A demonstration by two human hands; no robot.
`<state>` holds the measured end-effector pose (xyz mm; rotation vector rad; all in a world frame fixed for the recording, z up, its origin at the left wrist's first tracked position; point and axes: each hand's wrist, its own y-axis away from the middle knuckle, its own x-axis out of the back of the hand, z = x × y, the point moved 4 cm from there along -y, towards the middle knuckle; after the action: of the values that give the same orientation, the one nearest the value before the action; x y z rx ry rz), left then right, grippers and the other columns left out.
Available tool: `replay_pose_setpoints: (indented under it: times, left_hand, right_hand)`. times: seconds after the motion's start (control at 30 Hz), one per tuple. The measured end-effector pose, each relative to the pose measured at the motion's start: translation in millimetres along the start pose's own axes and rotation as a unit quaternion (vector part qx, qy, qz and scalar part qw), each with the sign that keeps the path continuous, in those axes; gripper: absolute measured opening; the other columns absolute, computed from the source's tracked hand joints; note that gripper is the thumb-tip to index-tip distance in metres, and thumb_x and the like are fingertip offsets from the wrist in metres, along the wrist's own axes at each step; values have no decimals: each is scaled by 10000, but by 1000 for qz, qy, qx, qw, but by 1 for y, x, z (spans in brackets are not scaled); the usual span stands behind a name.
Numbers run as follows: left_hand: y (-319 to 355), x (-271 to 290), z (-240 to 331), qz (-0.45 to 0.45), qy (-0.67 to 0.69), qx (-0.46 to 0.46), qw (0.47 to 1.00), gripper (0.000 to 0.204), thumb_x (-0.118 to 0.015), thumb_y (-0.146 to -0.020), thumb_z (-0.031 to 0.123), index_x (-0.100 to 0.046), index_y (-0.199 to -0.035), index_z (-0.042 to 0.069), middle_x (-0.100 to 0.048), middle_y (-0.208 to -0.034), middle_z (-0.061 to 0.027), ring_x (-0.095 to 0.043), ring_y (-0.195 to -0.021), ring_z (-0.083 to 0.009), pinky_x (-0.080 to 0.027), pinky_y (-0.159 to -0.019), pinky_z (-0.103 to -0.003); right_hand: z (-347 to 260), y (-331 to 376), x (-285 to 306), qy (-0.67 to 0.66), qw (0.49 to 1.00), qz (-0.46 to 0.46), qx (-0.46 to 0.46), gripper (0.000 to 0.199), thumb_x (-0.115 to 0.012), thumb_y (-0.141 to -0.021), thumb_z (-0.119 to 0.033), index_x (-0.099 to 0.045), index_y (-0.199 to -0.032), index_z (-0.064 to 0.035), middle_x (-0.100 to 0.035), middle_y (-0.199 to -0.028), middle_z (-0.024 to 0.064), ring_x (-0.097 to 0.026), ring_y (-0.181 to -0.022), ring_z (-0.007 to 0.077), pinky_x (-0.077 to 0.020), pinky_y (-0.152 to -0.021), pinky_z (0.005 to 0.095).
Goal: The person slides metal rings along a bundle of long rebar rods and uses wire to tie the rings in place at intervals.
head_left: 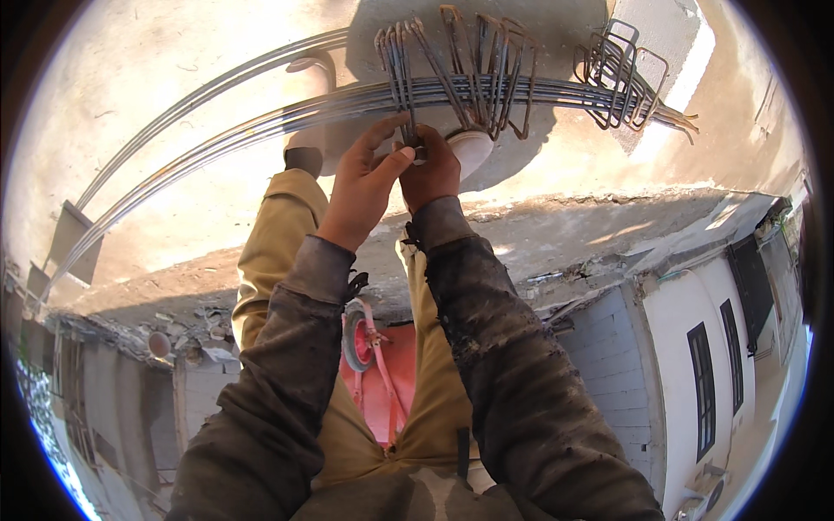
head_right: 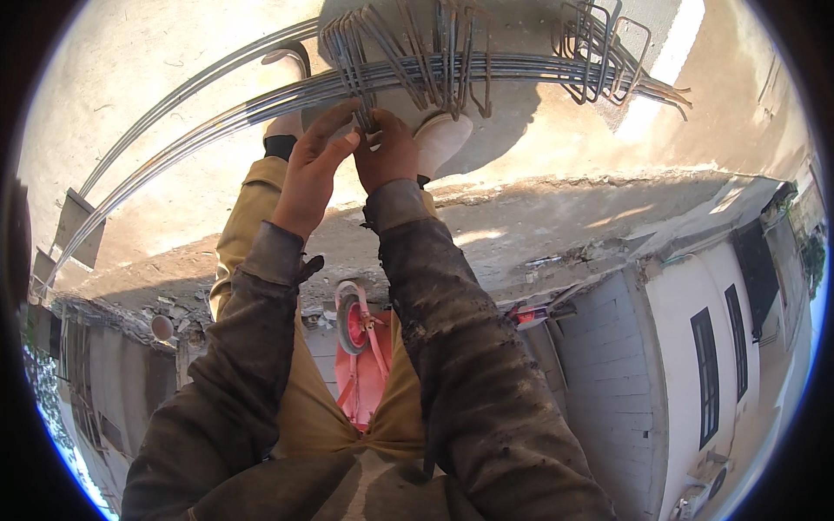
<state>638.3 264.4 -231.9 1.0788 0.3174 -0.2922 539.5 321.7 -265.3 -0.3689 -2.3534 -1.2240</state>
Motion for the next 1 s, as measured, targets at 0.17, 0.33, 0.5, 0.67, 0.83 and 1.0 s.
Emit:
replay_pose_setpoints:
  times: [0.17, 0.33, 0.5, 0.67, 0.83, 1.0]
  left_hand:
    - [-1, -7, 1, -4, -24, -1, 1000, 418, -544, -866, 126, -461, -1263, 27, -501, -1235, -83, -432, -1154, -158, -316, -989, -295]
    - [-2, -8, -2, -6, -38, 9, 999, 406, -537, -871, 134, -470, -1257, 28, -489, -1252, -85, -439, -1148, -158, -325, -979, -287]
    - [-5, -14, -4, -18, -29, -4, 999, 372, -529, -874, 134, -501, -1223, 10, -518, -1224, -75, -457, -1125, -146, -343, -963, -279]
    - [-7, -4, -5, 39, -102, -22, 994, 275, -523, -874, 171, -619, -1043, -24, -586, -1047, -87, -527, -994, -141, -391, -895, -275]
    - [2, 34, -15, 246, -108, -71, 961, 303, -499, -883, 229, -657, -788, -11, -623, -754, -31, -521, -778, -100, -396, -734, -249]
    - [-4, 38, -12, 266, -88, -83, 956, 310, -462, -904, 259, -630, -806, 17, -619, -787, -53, -555, -749, -118, -413, -716, -256]
  right_hand:
    - [-12, 6, 10, 10, 1000, -27, 10, 421, -647, -743, -155, -496, -1121, -43, -598, -929, 141, -613, -711, 232, -496, -644, 350]
    - [-22, 20, 29, 47, 999, -18, -16, 366, -645, -754, -201, -524, -1064, -48, -596, -830, 111, -592, -639, 224, -491, -603, 346]
    - [-40, 13, 64, 53, 989, 106, 91, 199, -633, -766, -170, -595, -917, -45, -582, -748, 81, -571, -590, 192, -476, -549, 297]
    - [-60, -6, 93, -4, 971, 170, 166, 139, -625, -771, -104, -605, -891, -36, -603, -781, 75, -578, -615, 154, -472, -550, 270]
    - [-36, -60, 190, -63, 943, 308, 114, 114, -588, -773, -59, -608, -875, -10, -586, -764, 36, -553, -666, 109, -462, -582, 242]
    - [7, -123, 281, 191, 944, 268, 21, 350, -657, -731, -286, -645, -968, -28, -656, -824, 92, -624, -732, 202, -489, -685, 320]
